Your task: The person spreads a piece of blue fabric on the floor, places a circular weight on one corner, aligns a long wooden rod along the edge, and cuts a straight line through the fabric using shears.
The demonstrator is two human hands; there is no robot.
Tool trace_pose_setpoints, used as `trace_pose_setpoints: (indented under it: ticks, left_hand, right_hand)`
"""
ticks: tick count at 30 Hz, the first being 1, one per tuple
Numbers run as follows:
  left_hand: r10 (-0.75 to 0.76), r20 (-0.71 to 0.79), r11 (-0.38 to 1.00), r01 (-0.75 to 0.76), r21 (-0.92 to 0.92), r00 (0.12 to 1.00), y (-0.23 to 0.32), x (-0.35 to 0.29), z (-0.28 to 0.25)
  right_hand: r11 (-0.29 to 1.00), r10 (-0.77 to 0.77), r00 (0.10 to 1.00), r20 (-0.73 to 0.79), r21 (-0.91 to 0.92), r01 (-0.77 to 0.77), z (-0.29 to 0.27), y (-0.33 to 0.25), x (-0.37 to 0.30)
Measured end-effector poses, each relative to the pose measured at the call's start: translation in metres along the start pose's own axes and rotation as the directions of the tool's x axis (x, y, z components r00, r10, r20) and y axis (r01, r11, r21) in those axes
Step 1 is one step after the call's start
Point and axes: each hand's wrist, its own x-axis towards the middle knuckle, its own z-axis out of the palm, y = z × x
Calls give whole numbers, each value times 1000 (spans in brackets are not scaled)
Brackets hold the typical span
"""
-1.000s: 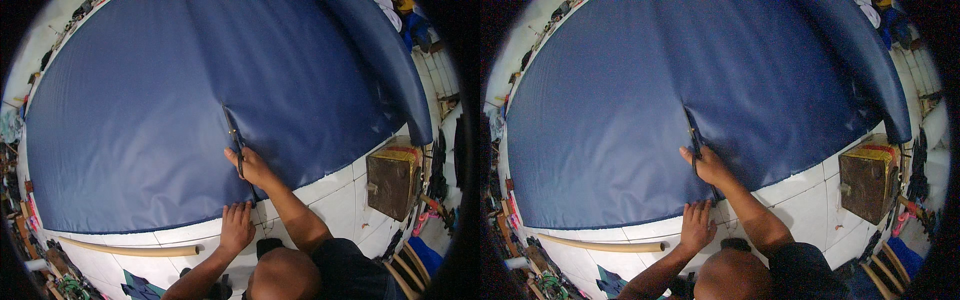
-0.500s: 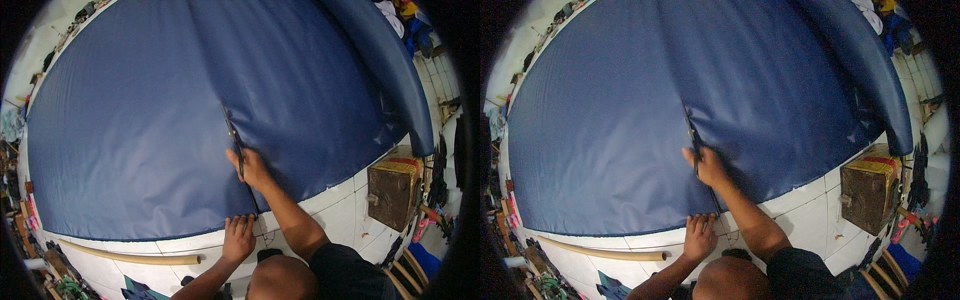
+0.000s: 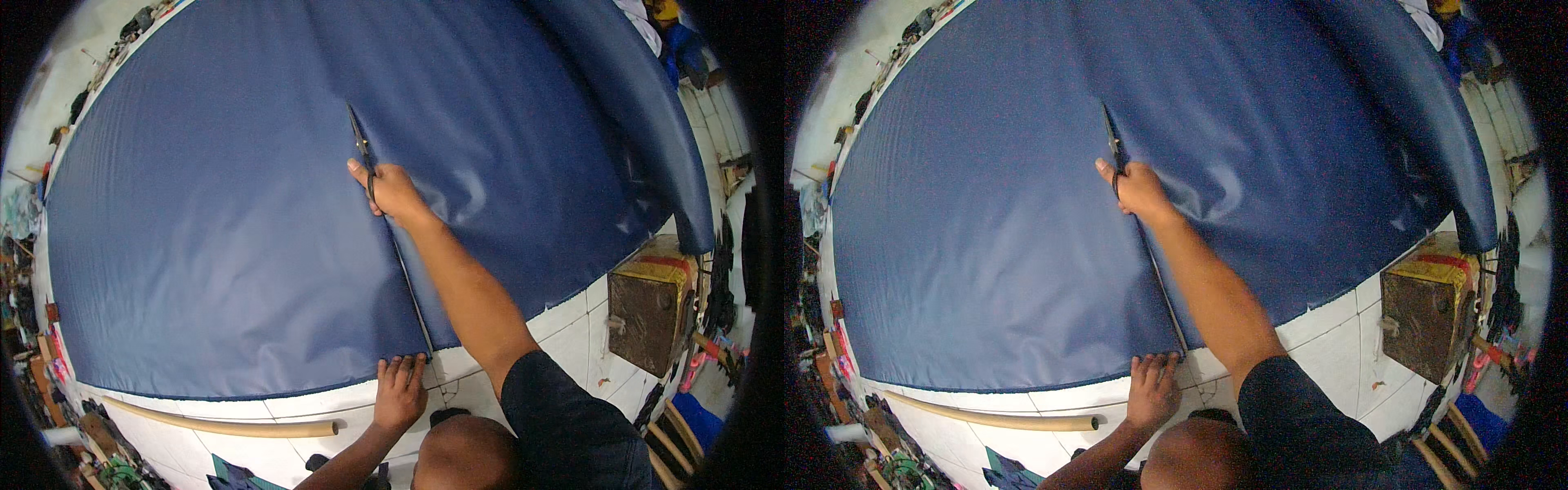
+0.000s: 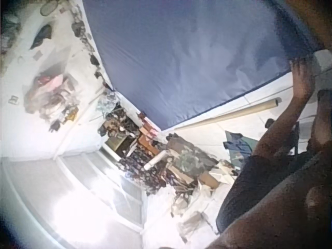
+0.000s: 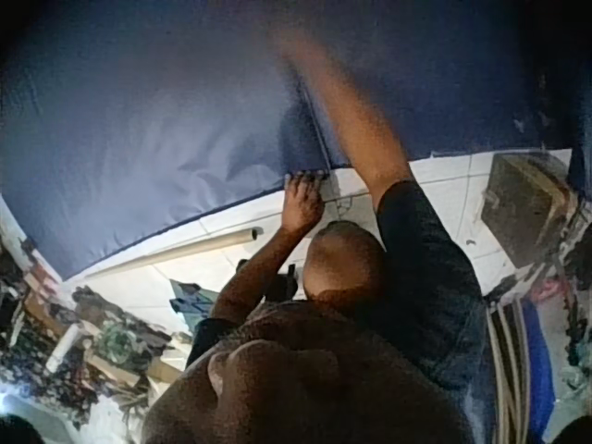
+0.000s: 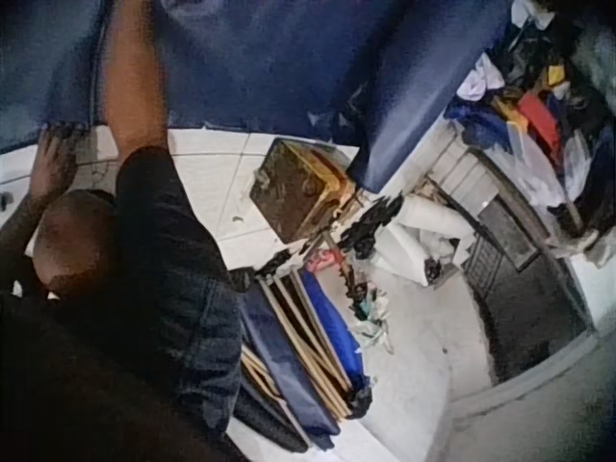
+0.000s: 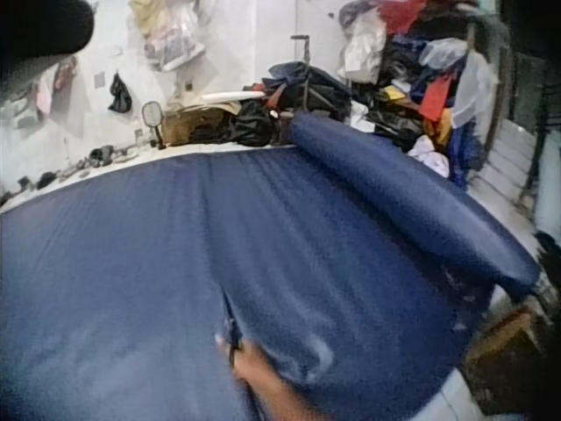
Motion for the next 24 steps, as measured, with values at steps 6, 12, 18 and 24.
trace_pose_setpoints:
  ticks: [6,12,18,24]
  left_hand:
    - [3,18,1000,-3,2,1000,3,4,-2]
    - [-71,40,997,73,-29,997,8,23,-33]
    - [-177,-521,981,109,-159,835,-71,233,-116]
    - [-111,-490,933,260,248,864,-149,332,-130]
  right_hand:
    - [989,49,996,70,136,-58,-7,-34,72]
    - [995,-63,998,-7,79,64,1,-31,110]
    - [992,-59,998,36,115,54,-14,-26,113]
    - [998,-10,997,72,70,5,-3,-36,113]
